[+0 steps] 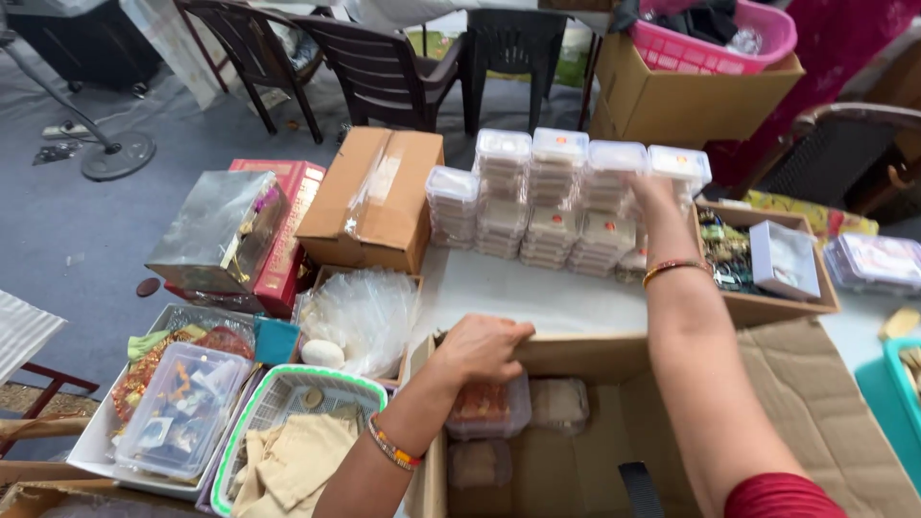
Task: The person opens a cardboard box and places stacks of small, clear plastic containers inside. They arrange the containers in rows, filling the box with the items from the table.
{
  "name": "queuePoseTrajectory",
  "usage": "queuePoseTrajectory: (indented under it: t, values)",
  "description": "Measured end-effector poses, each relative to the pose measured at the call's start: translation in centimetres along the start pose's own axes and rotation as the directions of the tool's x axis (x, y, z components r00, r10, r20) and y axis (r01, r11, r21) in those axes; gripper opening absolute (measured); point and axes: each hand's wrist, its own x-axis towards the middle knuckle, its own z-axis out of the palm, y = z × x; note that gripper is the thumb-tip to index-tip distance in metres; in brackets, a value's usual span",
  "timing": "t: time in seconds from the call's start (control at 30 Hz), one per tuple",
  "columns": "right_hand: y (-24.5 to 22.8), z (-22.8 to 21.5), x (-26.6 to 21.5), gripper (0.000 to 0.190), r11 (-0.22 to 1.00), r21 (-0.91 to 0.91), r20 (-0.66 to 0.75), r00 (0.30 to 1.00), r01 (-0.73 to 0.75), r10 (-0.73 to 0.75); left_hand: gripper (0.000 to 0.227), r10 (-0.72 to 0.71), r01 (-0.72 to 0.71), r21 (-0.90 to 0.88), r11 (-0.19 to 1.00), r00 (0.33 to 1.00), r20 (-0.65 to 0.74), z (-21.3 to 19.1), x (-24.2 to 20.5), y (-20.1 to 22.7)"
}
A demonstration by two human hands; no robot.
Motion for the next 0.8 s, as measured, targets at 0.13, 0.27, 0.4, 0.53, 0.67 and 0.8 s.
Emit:
queuePoseTrajectory:
  t: [0.13, 0.27, 0.4, 0.53, 0.67, 0.8]
  values:
    - [11.9, 0.1, 10.4, 0.068, 0.959, -0.109, 0.056, 0.962, -0.262, 0.269, 0.039, -0.027, 0.028, -0.005, 1.0, 0.998, 0.054, -0.9, 0.0, 0.2]
    - [13.9, 0.2, 9.3, 0.082, 0.843, 0.107, 0.175, 0.844, -0.528, 0.506, 0.043, -0.038, 0.04, -0.019, 0.999, 0.995, 0.089, -1.4, 0.3, 0.4]
    - [14.1, 1.2, 7.4, 0.085, 0.686, 0.356, 0.369, 0.77, -0.634, 0.52, 0.045, -0.054, 0.056, -0.02, 0.998, 0.993, 0.103, -1.8, 0.6, 0.4]
    - [13.9, 1.3, 4.8, 0.09, 0.662, 0.363, 0.226, 0.751, -0.656, 0.62, 0.044, -0.065, 0.068, -0.021, 0.997, 0.991, 0.114, -1.5, 0.4, 0.6]
    - [13.9, 1.4, 4.9, 0.093, 0.683, 0.332, 0.138, 0.75, -0.65, 0.647, 0.043, -0.054, 0.056, -0.011, 0.998, 0.994, 0.096, -1.9, 0.4, 0.7]
    - [17.0, 1.8, 8.8, 0.093, 0.646, 0.422, 0.272, 0.769, -0.636, 0.579, 0.042, -0.056, 0.058, -0.021, 0.998, 0.995, 0.084, -1.8, 0.3, 0.7]
